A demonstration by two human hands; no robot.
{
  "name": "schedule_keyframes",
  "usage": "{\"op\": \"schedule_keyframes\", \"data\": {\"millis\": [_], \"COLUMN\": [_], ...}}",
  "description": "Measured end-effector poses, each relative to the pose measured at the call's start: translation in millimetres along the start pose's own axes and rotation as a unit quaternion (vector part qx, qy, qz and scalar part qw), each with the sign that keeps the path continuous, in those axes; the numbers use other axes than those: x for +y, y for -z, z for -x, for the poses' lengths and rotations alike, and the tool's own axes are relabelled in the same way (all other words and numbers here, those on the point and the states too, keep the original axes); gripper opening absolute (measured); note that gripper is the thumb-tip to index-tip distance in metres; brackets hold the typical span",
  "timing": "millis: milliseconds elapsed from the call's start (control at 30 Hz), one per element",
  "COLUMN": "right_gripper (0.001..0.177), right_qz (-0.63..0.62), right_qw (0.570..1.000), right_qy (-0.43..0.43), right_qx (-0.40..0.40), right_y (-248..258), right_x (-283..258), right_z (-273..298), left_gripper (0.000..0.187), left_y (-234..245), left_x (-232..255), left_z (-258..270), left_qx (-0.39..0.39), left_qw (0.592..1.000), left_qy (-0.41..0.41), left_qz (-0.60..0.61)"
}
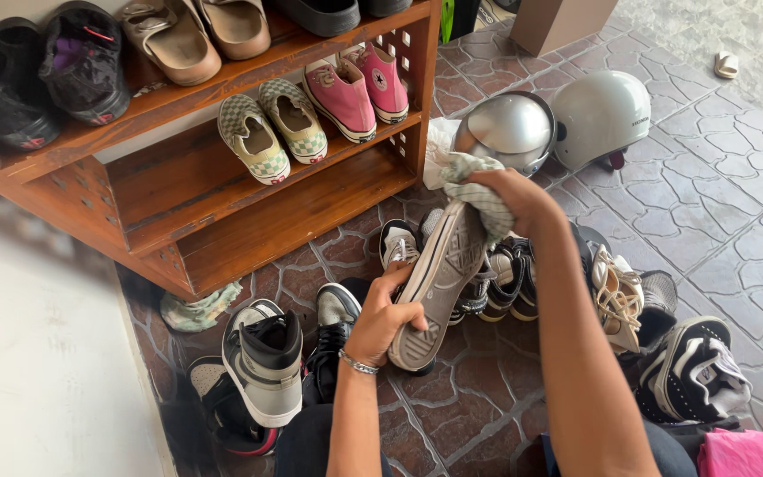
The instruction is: The person sits on the floor and wipes the exterior and soles of several pairs of shoes using a cloth. They handle a checkered slip-on, a floral sneaker, and a grey sneaker, placing each cleaned shoe onto a wooden rack.
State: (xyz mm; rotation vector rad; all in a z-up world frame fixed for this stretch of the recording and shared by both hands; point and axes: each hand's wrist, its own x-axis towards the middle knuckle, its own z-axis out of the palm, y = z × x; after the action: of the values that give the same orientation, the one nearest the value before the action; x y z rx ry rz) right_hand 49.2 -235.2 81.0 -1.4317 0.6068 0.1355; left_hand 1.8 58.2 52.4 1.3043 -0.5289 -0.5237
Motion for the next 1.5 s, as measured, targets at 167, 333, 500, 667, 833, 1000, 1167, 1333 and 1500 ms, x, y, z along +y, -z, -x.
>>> {"op": "schedule_keyframes", "data": {"millis": [167, 333, 500, 667, 833, 1000, 1167, 1333, 1500], "right_gripper": [0.03, 0.039, 0.029, 0.024, 0.025, 0.027, 0.053, 0.095, 0.088], "right_qz": [-0.196, -0.401, -0.413, -0.208, -0.275, -0.243, -0.181, -0.09, -0.077], "right_qw": [0.976, 0.908, 0.888, 0.943, 0.934, 0.95, 0.972, 0.979, 0.987], "right_qy": [0.026, 0.093, 0.197, 0.213, 0.209, 0.16, 0.147, 0.16, 0.132], "right_qx": [-0.096, -0.083, 0.044, 0.15, 0.096, 0.114, 0.04, -0.094, -0.043], "right_y": [22, -28, -86, -120, -131, -137, -138, -138, -131], "right_x": [16, 35, 59, 87, 96, 113, 101, 79, 113], "right_z": [-1, 9, 17, 58, 106, 135, 147, 153, 123], "left_gripper": [0.075, 0.08, 0.07, 0.047, 0.039, 0.045, 0.068, 0.08, 0.067], "left_y": [8, -15, -29, -24, -22, -20, -17, -6, -4], "left_x": [6, 13, -11, -30, -26, -20, -23, -10, 15], "left_z": [0, -12, -17, -20, -20, -24, -24, -18, -6], "left_qx": [-0.054, -0.012, 0.146, 0.261, 0.321, 0.375, 0.444, 0.373, 0.303], "left_qw": [0.976, 0.905, 0.89, 0.902, 0.884, 0.888, 0.895, 0.917, 0.892], "left_qy": [0.02, 0.016, 0.025, 0.016, -0.025, -0.073, -0.043, 0.015, 0.023], "left_qz": [0.208, 0.425, 0.432, 0.344, 0.338, 0.256, -0.012, -0.141, -0.336]}}
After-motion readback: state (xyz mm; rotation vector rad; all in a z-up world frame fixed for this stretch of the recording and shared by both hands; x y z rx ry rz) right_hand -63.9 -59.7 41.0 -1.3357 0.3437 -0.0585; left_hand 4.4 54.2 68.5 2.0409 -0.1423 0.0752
